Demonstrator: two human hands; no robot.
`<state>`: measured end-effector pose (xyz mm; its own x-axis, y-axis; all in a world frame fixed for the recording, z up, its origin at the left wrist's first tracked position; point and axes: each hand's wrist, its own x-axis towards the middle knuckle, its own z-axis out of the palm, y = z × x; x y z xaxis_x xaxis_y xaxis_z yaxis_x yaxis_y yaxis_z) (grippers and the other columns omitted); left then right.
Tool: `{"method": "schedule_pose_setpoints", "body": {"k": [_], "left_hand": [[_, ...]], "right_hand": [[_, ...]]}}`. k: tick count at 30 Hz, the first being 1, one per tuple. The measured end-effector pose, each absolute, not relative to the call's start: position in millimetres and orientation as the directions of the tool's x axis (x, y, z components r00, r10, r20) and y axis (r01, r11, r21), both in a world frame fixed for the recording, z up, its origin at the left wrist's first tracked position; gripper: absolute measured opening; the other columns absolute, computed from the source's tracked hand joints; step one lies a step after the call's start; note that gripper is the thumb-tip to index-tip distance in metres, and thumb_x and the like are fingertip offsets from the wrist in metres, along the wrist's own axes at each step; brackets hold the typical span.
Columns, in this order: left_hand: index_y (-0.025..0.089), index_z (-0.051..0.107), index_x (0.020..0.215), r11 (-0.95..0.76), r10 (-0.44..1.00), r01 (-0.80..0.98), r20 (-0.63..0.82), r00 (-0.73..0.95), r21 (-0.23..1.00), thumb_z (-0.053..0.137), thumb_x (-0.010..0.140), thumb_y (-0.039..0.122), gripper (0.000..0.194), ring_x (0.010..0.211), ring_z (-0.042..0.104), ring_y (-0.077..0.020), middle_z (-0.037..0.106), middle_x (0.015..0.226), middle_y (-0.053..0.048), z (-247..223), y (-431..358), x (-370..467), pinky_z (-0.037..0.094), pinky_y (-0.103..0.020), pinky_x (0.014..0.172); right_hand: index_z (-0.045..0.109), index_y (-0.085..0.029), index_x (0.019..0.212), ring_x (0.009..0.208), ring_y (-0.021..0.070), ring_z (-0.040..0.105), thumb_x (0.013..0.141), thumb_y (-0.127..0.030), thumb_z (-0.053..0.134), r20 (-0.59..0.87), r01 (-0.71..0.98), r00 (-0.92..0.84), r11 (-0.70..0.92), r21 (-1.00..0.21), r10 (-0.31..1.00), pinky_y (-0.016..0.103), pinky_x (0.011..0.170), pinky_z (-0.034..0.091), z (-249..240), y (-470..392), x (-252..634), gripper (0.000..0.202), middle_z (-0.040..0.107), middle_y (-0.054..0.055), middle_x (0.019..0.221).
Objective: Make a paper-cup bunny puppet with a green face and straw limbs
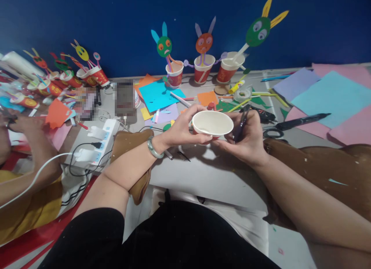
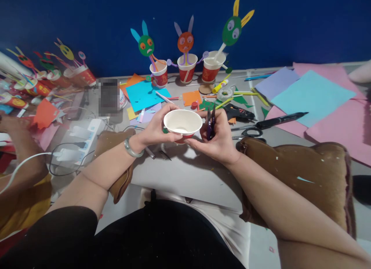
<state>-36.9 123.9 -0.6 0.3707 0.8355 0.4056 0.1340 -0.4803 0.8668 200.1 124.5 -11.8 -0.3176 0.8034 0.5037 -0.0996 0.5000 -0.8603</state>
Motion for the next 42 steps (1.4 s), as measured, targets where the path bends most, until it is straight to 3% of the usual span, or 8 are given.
{"method": "schedule_pose_setpoints", "body": {"k": [8,12,17,24,28,32,38,42], "left_hand": [[0.026,0.065,0.123,-0.079,0.871,-0.158,0.145,0.470,0.984,0.079,0.059,0.099,0.098,0.118,0.077,-0.0386,0.079,0.119,-0.014,8.3,122.1,-38.5,0.063,-0.054,0.097],[0.026,0.064,0.119,-0.022,0.830,-0.133,0.092,0.550,0.991,0.049,0.051,0.121,0.117,0.117,0.075,-0.0401,0.076,0.109,-0.015,8.6,116.3,-41.3,0.064,-0.059,0.097],[0.027,0.058,0.125,-0.009,0.830,-0.081,0.052,0.555,0.997,0.022,0.049,0.125,0.129,0.101,0.071,-0.0339,0.067,0.093,-0.012,-7.5,118.7,-49.4,0.064,-0.059,0.091],[0.028,0.062,0.101,0.096,0.795,-0.139,0.008,0.607,0.986,0.053,0.042,0.118,0.108,0.082,0.075,-0.0331,0.067,0.074,-0.007,-11.7,112.9,-42.4,0.064,-0.058,0.089],[0.026,0.068,0.102,0.320,0.647,-0.156,-0.095,0.756,0.934,0.091,0.041,0.076,0.083,0.080,0.080,-0.0363,0.078,0.084,-0.009,8.1,110.0,-34.1,0.066,-0.054,0.082],[0.026,0.075,0.094,0.364,0.461,-0.016,-0.165,0.872,0.931,0.098,0.036,0.051,0.067,0.083,0.082,-0.0383,0.083,0.086,-0.010,21.6,119.0,-31.2,0.066,-0.050,0.076],[0.024,0.078,0.095,0.252,0.501,0.008,-0.137,0.855,0.968,0.097,0.039,0.057,0.068,0.084,0.082,-0.0340,0.084,0.096,-0.010,18.9,121.4,-33.6,0.065,-0.042,0.072],[0.021,0.080,0.110,0.190,0.519,0.047,-0.141,0.843,0.981,0.090,0.044,0.078,0.088,0.095,0.083,-0.0400,0.084,0.100,-0.015,18.0,118.7,-30.5,0.066,-0.048,0.079]], "right_hand": [[0.046,-0.030,0.102,0.048,0.0088,0.040,0.092,-0.058,0.088,0.566,-0.340,-0.383,0.458,-0.821,0.730,0.032,0.043,0.032,-8.1,132.0,202.1,0.050,0.080,0.007,0.126],[0.044,-0.030,0.099,0.049,0.0091,0.042,0.090,-0.046,0.092,0.555,-0.281,-0.386,0.479,-0.832,0.737,0.031,0.044,0.032,-2.9,129.8,201.0,0.052,0.083,0.005,0.118],[0.042,-0.030,0.098,0.050,0.0088,0.046,0.082,-0.031,0.100,0.526,-0.214,-0.380,0.480,-0.851,0.761,0.029,0.043,0.035,3.4,124.5,200.9,0.061,0.084,0.002,0.110],[0.033,-0.030,0.092,0.043,0.0044,0.039,0.078,-0.027,0.101,0.469,-0.287,-0.385,0.380,-0.879,0.794,0.028,0.040,0.029,15.4,122.6,202.1,0.069,0.083,-0.001,0.113],[0.034,-0.029,0.091,0.045,0.0045,0.037,0.079,-0.024,0.099,0.458,-0.276,-0.428,0.370,-0.887,0.780,0.028,0.040,0.029,25.4,114.8,205.6,0.066,0.083,0.000,0.116],[0.038,-0.030,0.092,0.048,0.0084,0.039,0.081,-0.031,0.097,0.413,-0.220,-0.534,0.350,-0.911,0.738,0.029,0.039,0.031,32.1,102.9,206.5,0.060,0.083,0.002,0.112],[0.046,-0.030,0.095,0.051,0.0104,0.046,0.085,-0.018,0.090,0.532,-0.257,-0.606,0.488,-0.834,0.591,0.029,0.046,0.042,30.2,97.7,205.0,0.046,0.082,-0.001,0.101],[0.049,-0.030,0.094,0.057,0.0160,0.057,0.084,-0.035,0.096,0.487,-0.167,-0.630,0.506,-0.846,0.605,0.033,0.051,0.047,22.9,100.6,206.2,0.048,0.082,0.002,0.095]]}}
